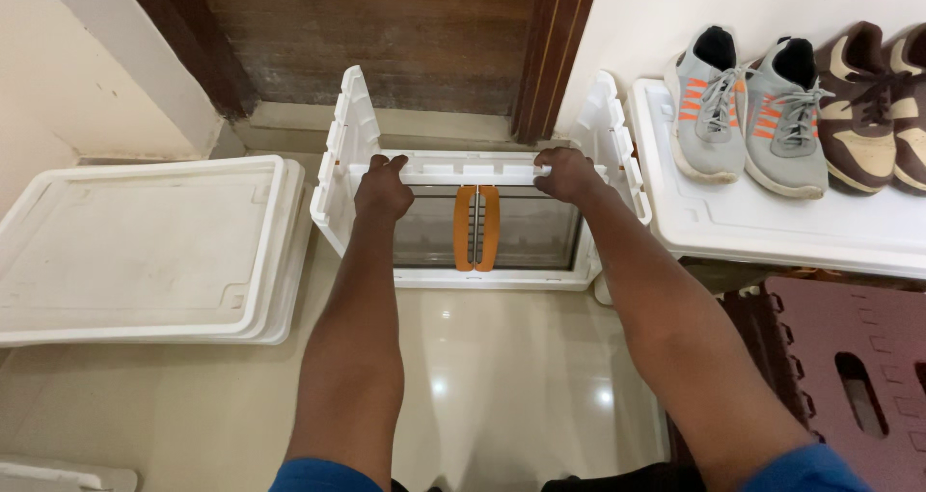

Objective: The person repeatedly opens and closes the latches and side panels of a white plastic crate, then lifts and repositions the crate on the floor. The person handles the crate by hand without tools.

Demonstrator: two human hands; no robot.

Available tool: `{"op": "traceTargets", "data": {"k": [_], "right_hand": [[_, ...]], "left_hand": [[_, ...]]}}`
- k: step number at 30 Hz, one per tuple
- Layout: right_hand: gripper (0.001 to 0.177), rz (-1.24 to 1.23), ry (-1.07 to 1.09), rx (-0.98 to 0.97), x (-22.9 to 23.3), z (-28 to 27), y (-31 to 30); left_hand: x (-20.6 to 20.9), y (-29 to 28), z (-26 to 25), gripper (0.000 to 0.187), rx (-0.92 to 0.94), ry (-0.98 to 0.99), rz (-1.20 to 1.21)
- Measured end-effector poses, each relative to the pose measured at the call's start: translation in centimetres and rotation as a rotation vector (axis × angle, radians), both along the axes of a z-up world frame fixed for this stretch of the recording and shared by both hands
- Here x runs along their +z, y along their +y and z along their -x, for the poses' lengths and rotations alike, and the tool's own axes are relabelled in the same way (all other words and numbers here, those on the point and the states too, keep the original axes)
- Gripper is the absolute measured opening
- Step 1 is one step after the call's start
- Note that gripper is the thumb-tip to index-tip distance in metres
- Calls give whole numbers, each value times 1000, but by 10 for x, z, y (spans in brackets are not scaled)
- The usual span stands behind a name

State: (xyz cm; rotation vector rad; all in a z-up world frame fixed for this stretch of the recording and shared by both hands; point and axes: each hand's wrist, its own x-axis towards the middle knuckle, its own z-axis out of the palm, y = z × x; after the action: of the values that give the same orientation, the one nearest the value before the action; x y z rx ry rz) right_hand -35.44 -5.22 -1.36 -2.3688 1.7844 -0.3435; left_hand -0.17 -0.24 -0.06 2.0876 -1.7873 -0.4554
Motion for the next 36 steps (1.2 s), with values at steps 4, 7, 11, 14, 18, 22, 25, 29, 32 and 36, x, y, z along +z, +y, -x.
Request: {"op": "traceTargets", "data": {"k": [4, 7, 11, 14, 18, 22, 25, 29, 32, 36], "right_hand": [[63, -73, 86, -118, -2, 3, 2], [66, -70, 93, -149, -5, 4, 3], [75, -24, 132, -128, -17, 3, 0], [80, -20, 140, -159, -29, -1, -6], [82, -75, 162, -185, -43, -8, -19], [79, -93, 143, -204, -59, -13, -20], [80, -92, 127, -223, -61, -19, -28], [79, -152, 127, -220, -71, -17, -32], [79, -137, 118, -193, -77, -11, -34], [77, -180, 90, -185, -81, -8, -35]], "left_hand": [[-4, -4, 6, 75, 7, -37, 4], [-12, -7, 9, 81, 21, -37, -5], [-28, -13, 14, 91, 34, -36, 11], [-40, -17, 20, 98, 28, -72, 62], [-52, -22, 24, 96, 41, 11, -103], [-66, -16, 30, 96, -15, 11, -115], [-69, -20, 35, 97, -10, 72, -192], [-84, -19, 38, 98, -17, 164, -167], [-88, -23, 39, 98, -10, 193, -161], [-85, -23, 40, 97, 0, 218, -172]]}}
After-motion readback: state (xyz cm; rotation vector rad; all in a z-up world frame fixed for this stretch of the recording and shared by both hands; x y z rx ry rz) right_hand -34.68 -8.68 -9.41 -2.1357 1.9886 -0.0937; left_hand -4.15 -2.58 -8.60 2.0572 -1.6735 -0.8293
